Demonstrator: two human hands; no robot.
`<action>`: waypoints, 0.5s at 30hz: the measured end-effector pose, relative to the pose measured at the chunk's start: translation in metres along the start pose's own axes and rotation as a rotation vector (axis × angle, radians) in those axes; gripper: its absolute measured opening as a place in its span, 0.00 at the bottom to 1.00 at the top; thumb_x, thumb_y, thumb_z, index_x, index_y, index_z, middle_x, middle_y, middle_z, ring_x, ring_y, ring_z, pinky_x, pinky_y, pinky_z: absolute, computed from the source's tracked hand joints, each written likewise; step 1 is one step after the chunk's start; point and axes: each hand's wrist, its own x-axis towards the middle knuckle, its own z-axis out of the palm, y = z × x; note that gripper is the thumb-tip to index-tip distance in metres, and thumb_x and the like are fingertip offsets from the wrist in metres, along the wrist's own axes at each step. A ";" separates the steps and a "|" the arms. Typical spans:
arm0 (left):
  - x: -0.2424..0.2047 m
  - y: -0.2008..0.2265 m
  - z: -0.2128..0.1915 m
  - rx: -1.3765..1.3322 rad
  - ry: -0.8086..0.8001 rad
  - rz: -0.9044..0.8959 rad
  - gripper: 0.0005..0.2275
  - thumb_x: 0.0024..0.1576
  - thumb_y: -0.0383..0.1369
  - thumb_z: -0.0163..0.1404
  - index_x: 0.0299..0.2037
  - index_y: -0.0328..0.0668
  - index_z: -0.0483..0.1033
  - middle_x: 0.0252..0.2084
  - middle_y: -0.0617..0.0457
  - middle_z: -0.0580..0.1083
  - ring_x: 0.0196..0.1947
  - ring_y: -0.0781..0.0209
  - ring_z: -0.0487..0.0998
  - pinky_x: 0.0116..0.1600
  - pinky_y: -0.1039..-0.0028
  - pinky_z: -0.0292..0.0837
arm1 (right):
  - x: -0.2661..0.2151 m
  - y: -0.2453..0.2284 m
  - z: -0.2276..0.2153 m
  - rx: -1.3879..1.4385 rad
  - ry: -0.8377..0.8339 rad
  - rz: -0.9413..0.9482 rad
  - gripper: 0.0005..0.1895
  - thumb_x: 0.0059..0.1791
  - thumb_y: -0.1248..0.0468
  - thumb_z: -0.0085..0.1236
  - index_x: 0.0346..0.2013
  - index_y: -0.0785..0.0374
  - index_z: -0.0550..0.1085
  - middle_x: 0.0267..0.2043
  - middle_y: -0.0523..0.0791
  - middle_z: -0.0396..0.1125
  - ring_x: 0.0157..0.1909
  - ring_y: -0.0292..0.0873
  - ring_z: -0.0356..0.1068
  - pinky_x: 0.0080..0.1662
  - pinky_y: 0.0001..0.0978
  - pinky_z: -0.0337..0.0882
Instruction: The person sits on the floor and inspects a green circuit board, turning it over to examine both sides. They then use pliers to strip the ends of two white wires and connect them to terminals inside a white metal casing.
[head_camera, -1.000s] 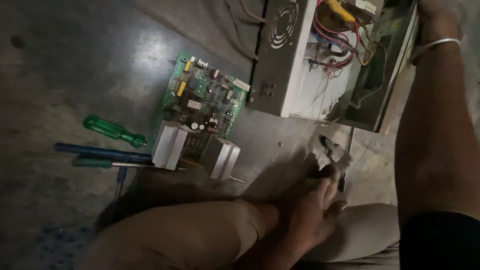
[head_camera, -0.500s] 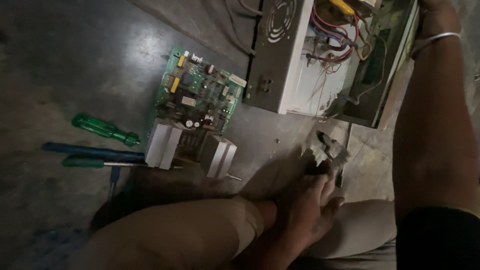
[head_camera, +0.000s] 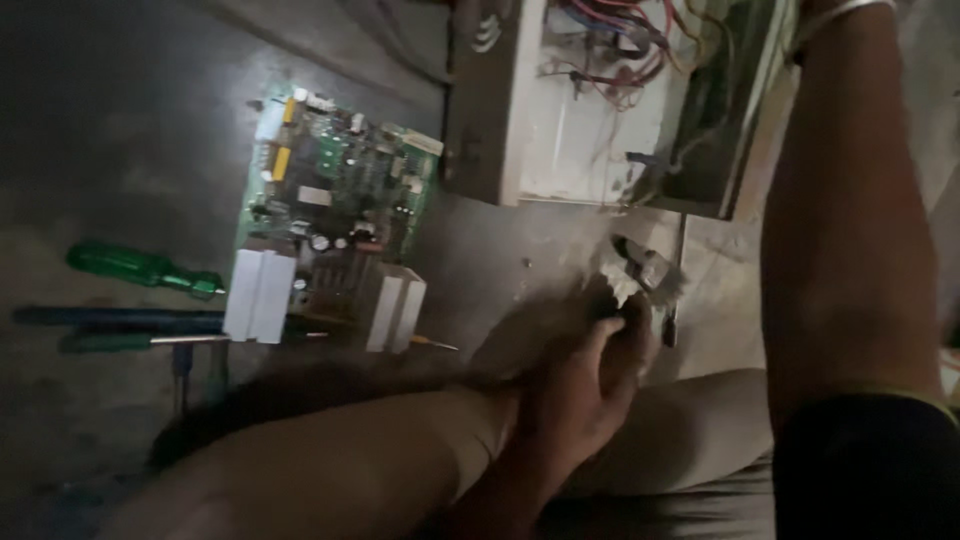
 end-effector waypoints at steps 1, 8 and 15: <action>0.000 0.000 -0.001 0.049 0.014 0.028 0.23 0.57 0.39 0.51 0.63 0.41 0.70 0.51 0.34 0.76 0.53 0.35 0.76 0.54 0.54 0.71 | -0.007 0.001 -0.004 -0.025 0.016 -0.009 0.22 0.56 0.56 0.64 0.58 0.69 0.76 0.55 0.52 0.75 0.53 0.49 0.77 0.60 0.45 0.77; 0.006 -0.005 0.002 0.138 0.148 0.136 0.21 0.58 0.40 0.54 0.59 0.40 0.73 0.56 0.39 0.76 0.56 0.41 0.76 0.59 0.58 0.70 | -0.048 0.010 -0.025 -0.192 0.102 -0.059 0.21 0.56 0.56 0.64 0.58 0.69 0.75 0.55 0.52 0.75 0.53 0.49 0.77 0.59 0.44 0.77; 0.018 -0.018 0.014 0.197 0.148 -0.051 0.22 0.57 0.43 0.54 0.59 0.44 0.73 0.52 0.43 0.77 0.53 0.47 0.78 0.55 0.60 0.73 | -0.079 0.034 -0.033 -0.234 0.123 -0.064 0.21 0.57 0.56 0.63 0.58 0.69 0.75 0.54 0.52 0.75 0.52 0.49 0.77 0.59 0.44 0.77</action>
